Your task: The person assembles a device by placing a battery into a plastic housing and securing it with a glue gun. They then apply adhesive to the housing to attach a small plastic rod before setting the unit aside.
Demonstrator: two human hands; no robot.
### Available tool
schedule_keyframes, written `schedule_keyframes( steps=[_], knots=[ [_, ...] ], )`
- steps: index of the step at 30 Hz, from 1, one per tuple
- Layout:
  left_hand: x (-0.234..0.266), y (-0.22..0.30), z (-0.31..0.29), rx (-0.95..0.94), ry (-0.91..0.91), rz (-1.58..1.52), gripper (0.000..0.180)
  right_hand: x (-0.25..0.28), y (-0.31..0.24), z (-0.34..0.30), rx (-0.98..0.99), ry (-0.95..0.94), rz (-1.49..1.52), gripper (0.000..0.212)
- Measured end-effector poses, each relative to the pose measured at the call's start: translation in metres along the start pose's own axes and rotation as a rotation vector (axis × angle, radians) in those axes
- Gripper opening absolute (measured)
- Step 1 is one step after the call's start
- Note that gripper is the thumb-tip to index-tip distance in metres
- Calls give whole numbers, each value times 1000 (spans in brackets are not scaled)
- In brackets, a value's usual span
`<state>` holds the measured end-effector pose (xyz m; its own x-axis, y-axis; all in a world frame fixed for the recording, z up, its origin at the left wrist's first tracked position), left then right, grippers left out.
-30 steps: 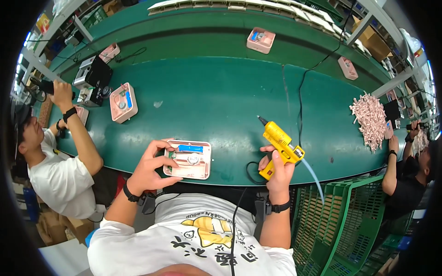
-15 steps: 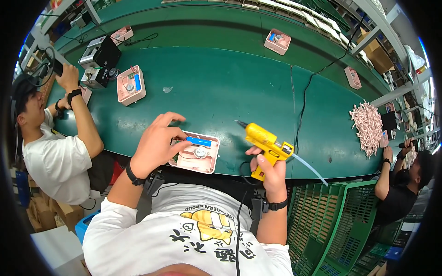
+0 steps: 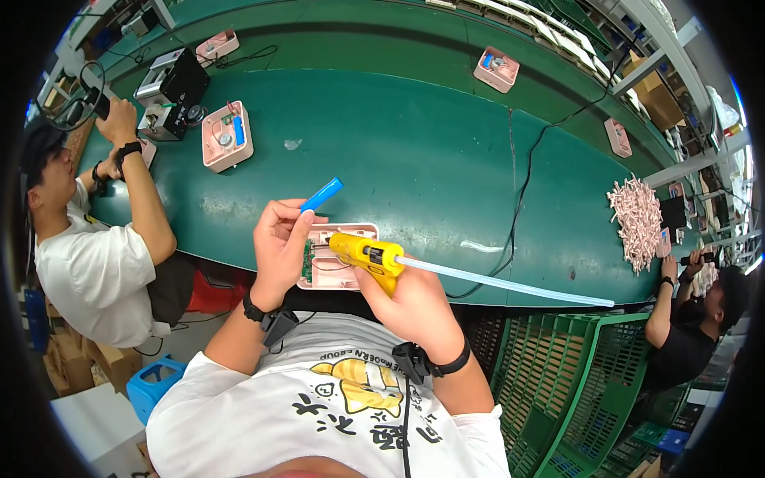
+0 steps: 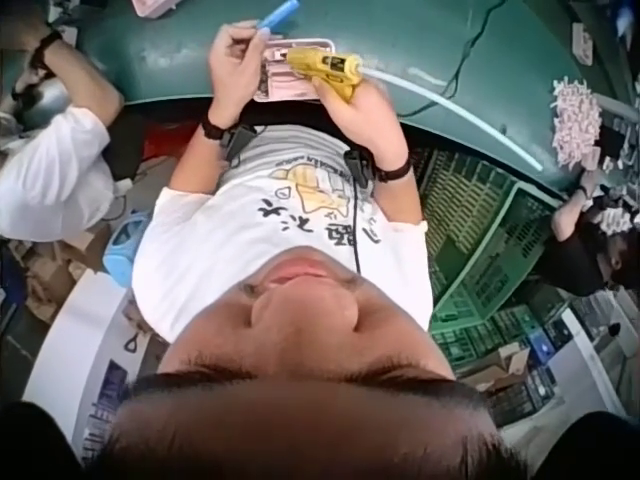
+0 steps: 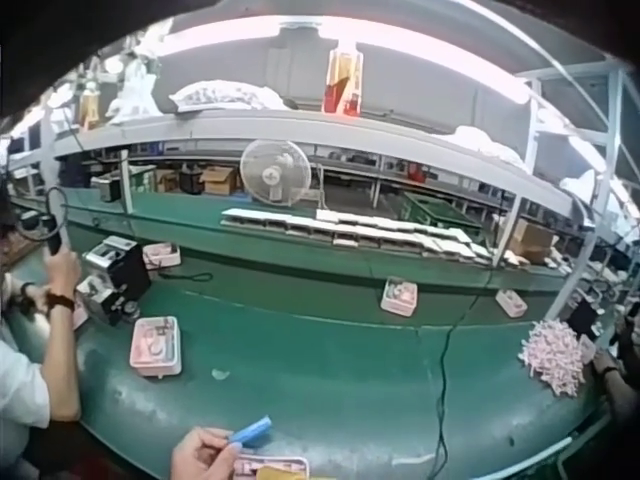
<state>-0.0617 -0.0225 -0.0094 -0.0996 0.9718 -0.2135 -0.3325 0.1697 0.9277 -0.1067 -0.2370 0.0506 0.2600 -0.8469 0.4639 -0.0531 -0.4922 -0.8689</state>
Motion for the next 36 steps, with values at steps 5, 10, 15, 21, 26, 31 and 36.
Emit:
schedule_keyframes(
  steps=[5, 10, 15, 21, 26, 31, 36],
  knots=[
    [1, -3, -3, -2, -27, -15, 12, -9, -9, 8, -30, -6, -108, 30],
    [0, 0, -3, -28, -38, 4, 11, -10, -7, 9, -42, -43, -107, 32],
    [1, 1, -3, -32, -52, 42, 12, -7, -6, 9, 24, -31, -74, 32],
    [1, 1, -5, -52, -35, 44, 13, -5, 5, 7, -14, -70, 69, 31],
    [7, 25, -4, -250, 19, 276, 16, 14, 22, -1, -172, -88, 193, 28],
    [-6, 56, -9, -481, -76, 475, 23, 31, 36, -12, -259, 25, 172, 27],
    [-17, 60, -5, -564, -239, 530, 24, 36, 31, -14, -218, 113, 151, 28]
  ],
)
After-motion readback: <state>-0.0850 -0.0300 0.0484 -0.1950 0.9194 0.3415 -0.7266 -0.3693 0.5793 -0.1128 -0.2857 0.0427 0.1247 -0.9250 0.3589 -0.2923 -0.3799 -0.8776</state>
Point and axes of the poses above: each hand's wrist, its own z-axis towards the middle knuckle, its own x-axis out of the back of the hand, y = z × x, the point moved 8 cm from there along z, towards the middle knuckle, and after that the axes turned 7 degrees about -x, right-handed, at the moved point
